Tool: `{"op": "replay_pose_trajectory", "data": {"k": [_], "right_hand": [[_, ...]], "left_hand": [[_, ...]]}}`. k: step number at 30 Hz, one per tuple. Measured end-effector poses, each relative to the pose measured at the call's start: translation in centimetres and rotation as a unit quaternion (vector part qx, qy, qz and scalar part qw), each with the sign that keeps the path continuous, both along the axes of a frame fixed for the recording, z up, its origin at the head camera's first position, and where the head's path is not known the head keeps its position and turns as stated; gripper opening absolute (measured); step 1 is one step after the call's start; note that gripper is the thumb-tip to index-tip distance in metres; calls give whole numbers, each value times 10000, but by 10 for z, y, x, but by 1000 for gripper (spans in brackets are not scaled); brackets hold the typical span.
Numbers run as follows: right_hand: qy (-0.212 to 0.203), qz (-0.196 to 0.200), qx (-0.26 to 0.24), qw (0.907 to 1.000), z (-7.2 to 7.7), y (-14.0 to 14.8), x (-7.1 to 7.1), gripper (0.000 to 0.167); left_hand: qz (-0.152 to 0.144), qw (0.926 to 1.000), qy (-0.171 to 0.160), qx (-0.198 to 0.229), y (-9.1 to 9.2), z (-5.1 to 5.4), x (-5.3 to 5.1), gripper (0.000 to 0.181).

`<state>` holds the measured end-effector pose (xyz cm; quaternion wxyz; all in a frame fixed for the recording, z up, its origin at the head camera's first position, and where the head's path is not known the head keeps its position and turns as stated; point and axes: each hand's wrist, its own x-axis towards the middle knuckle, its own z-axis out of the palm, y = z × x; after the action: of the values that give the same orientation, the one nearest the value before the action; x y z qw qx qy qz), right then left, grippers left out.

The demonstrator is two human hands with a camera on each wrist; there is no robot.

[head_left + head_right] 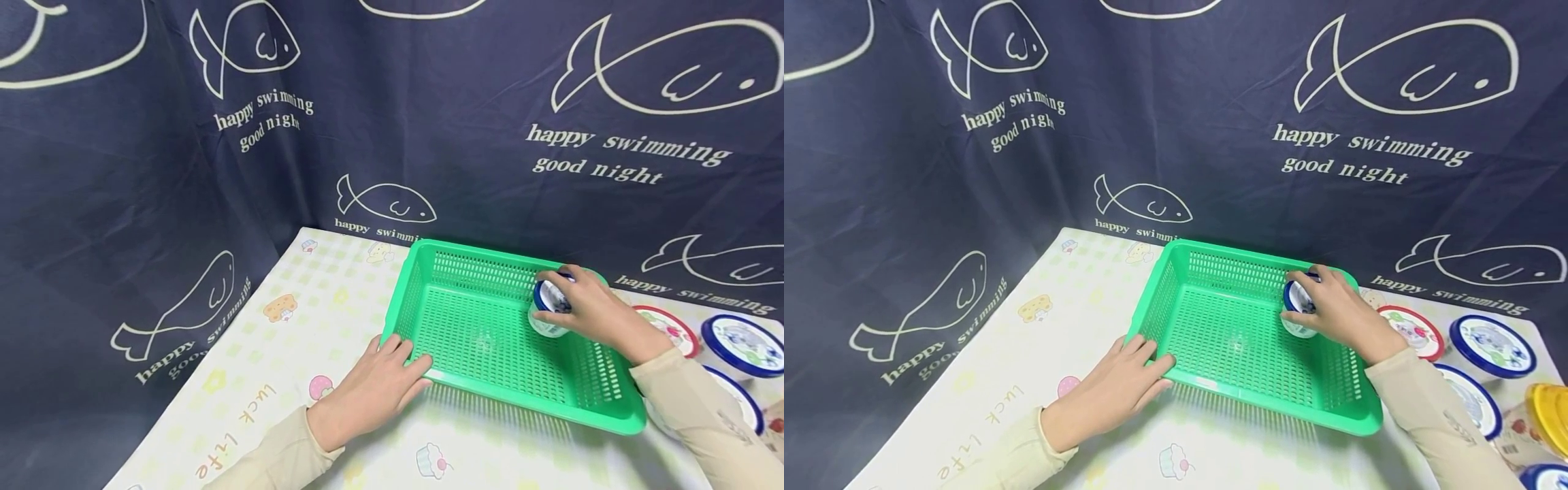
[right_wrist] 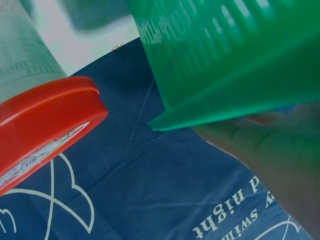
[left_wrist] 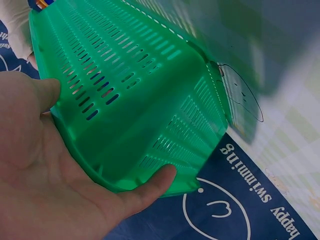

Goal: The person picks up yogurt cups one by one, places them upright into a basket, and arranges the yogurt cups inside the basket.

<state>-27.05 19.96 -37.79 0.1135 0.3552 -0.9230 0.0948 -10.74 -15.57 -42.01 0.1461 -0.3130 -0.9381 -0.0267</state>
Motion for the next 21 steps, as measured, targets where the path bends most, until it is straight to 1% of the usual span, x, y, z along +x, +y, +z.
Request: {"op": "replay_pose_trajectory", "data": {"k": [4,7,12,15,21], "right_hand": [[43,75,0,10000,-2,0,0,65],[-60,25,54,10000,-2,-1,1,66],[-444,-253,189,9985,-1,-2,4,66],[-604,-386,263,9971,-1,-3,5,67],[-777,-613,376,9944,2,-5,10,77]], "left_hand": [[-2,10000,1,-8,0,0,0,25],[-7,10000,27,-11,0,0,0,25],[-28,10000,26,0,0,0,0,25],[-35,10000,14,13,0,0,0,25],[-46,10000,35,35,0,-1,0,26]]}}
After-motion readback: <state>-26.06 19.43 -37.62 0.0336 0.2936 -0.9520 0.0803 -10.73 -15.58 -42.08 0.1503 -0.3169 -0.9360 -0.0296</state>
